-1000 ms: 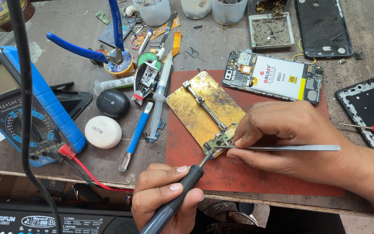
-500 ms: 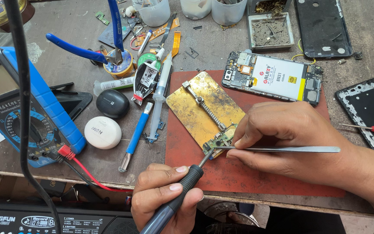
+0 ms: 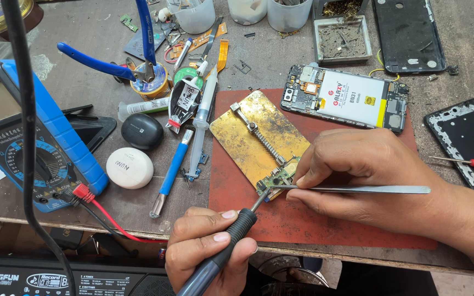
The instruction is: The person uses a soldering iron and tweezers to work on a small circuit board, then switches to a hot air rework station to heat the same board while manipulating components with tweezers. The workspace contains disassembled mobile phone parts and various tools.
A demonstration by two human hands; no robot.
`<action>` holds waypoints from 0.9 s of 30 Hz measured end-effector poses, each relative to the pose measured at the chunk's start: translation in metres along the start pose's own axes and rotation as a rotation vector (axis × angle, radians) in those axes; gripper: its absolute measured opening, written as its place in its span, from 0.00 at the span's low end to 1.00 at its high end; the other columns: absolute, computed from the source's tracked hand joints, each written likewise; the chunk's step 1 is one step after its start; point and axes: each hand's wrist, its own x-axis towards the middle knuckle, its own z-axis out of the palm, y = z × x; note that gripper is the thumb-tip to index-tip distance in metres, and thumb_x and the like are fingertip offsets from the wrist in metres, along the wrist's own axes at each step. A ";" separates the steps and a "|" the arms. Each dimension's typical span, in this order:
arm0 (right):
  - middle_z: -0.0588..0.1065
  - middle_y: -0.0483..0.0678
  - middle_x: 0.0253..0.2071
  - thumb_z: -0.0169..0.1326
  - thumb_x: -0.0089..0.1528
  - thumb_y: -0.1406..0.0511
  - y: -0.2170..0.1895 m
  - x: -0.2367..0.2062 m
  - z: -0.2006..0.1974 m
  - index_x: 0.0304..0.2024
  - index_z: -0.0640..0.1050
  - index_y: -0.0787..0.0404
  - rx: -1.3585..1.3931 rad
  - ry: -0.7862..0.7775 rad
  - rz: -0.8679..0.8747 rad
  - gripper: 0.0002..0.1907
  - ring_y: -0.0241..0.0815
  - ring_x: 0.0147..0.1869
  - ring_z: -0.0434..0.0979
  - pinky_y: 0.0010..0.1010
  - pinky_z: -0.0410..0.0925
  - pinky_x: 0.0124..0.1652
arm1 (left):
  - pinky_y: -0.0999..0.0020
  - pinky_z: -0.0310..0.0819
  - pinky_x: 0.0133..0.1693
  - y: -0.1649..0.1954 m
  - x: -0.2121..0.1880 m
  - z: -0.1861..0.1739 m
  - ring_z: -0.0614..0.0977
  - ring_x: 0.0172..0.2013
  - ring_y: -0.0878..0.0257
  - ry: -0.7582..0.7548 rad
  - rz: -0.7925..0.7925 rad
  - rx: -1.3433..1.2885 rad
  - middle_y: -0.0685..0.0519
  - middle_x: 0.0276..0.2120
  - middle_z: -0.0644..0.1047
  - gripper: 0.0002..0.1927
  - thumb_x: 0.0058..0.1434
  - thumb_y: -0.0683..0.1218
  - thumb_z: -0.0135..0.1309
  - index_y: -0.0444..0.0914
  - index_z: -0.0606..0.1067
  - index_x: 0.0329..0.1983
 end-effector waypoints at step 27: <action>0.80 0.40 0.34 0.67 0.58 0.65 0.003 0.001 0.003 0.30 0.77 0.60 -0.004 0.017 -0.026 0.10 0.31 0.39 0.81 0.20 0.72 0.33 | 0.73 0.80 0.36 0.001 0.000 -0.001 0.83 0.34 0.63 -0.002 -0.015 0.005 0.46 0.43 0.79 0.18 0.66 0.48 0.65 0.42 0.68 0.49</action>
